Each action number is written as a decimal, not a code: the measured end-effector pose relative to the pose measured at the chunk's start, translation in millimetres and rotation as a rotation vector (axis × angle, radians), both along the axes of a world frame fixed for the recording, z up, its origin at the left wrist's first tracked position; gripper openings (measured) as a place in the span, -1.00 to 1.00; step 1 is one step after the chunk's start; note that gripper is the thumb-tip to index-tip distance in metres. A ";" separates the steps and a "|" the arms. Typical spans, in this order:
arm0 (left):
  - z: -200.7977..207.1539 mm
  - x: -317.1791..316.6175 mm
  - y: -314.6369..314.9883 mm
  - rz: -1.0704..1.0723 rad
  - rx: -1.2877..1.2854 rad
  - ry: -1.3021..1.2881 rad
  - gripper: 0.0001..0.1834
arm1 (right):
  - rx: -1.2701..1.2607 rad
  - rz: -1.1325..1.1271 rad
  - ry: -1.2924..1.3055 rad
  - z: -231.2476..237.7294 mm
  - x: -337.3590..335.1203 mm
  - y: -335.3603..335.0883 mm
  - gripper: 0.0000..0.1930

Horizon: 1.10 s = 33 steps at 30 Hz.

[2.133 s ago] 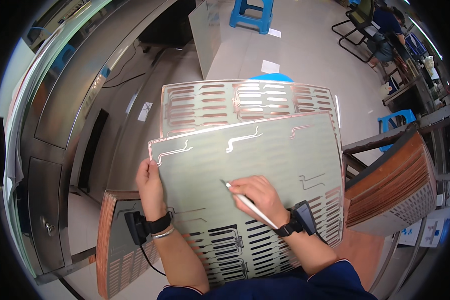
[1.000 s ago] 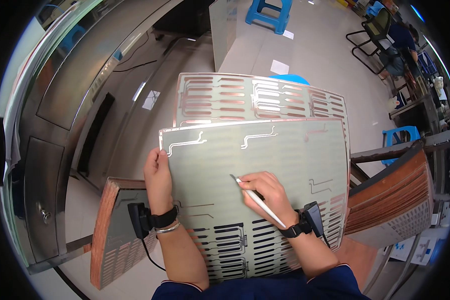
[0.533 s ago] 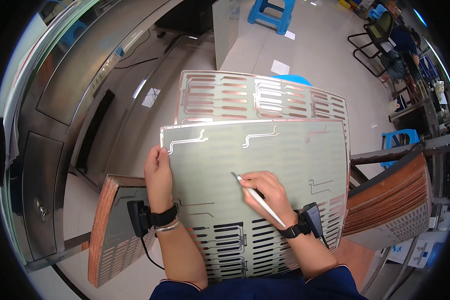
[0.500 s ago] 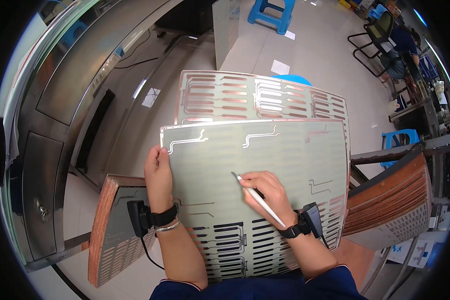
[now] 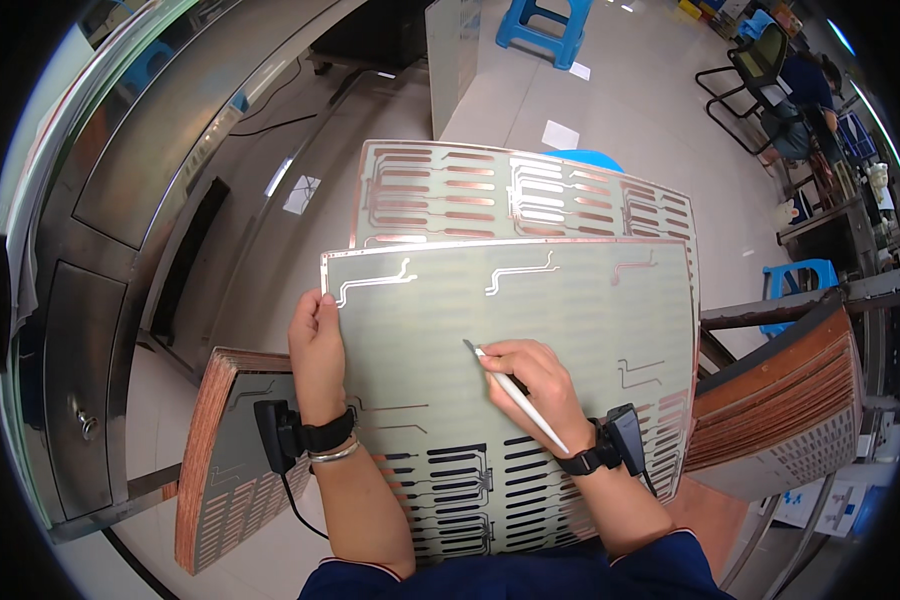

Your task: Marking specific points on metal plates using a stylus for fabrication.

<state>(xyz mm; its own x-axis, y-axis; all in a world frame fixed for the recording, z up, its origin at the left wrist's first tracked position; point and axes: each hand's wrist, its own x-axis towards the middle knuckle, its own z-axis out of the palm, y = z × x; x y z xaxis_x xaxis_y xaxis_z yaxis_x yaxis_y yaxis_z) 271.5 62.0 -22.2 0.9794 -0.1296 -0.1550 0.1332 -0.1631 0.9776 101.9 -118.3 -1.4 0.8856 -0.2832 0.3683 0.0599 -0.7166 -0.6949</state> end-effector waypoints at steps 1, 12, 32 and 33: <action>0.2 -0.3 -0.4 -0.001 -0.001 0.000 -0.76 | 0.008 0.001 0.004 0.5 -0.2 -0.2 -0.76; -0.7 -1.2 -1.3 0.016 -0.033 -0.039 -0.77 | 0.425 0.022 0.102 4.1 0.2 -6.1 -0.82; -1.0 -0.2 -1.6 0.015 -0.011 -0.011 -0.77 | 0.357 0.061 0.085 -0.7 23.6 -25.7 -0.88; -0.9 -0.1 -1.5 0.015 -0.010 -0.011 -0.77 | 0.341 0.058 0.077 -0.8 23.8 -25.6 -0.88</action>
<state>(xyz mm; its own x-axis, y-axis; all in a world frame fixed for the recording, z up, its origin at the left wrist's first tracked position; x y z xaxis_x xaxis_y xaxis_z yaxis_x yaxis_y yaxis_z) 271.4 60.4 -23.1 0.9829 -0.1161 -0.1428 0.1245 -0.1515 0.9806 125.7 -143.9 -2.2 0.9253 -0.3266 0.1928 0.0321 -0.4390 -0.8979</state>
